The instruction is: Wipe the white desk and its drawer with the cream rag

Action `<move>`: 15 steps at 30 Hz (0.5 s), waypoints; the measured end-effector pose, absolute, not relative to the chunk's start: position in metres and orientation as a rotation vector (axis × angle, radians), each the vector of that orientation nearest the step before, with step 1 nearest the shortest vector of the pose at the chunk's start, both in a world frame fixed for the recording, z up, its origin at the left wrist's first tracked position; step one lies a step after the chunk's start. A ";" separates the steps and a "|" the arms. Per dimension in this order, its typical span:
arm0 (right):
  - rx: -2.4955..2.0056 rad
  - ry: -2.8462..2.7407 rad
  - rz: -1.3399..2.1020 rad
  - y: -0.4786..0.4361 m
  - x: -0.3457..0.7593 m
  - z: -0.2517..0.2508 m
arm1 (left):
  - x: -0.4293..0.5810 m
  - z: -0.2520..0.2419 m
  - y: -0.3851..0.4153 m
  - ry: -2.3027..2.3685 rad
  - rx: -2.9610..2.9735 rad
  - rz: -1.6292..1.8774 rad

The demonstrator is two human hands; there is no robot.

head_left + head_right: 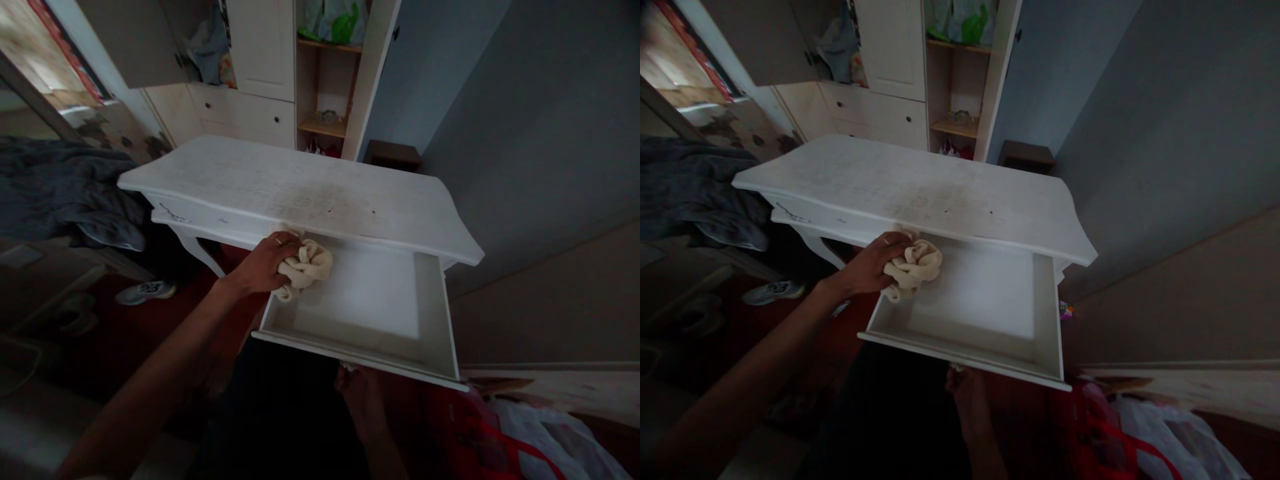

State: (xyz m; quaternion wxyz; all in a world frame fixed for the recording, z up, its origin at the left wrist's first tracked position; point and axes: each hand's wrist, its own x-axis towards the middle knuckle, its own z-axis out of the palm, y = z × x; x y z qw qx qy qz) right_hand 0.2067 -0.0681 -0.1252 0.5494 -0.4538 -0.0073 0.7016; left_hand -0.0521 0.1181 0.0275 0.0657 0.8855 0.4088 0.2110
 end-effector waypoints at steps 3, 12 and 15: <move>-1.057 -0.017 1.661 -0.068 0.207 -0.125 | -0.056 0.022 0.094 1.235 2.595 0.710; -1.013 0.019 1.650 -0.068 0.206 -0.129 | -0.033 0.021 0.028 1.406 2.575 0.477; -1.016 -0.014 1.659 -0.069 0.207 -0.134 | -0.019 0.029 0.015 1.371 2.578 0.381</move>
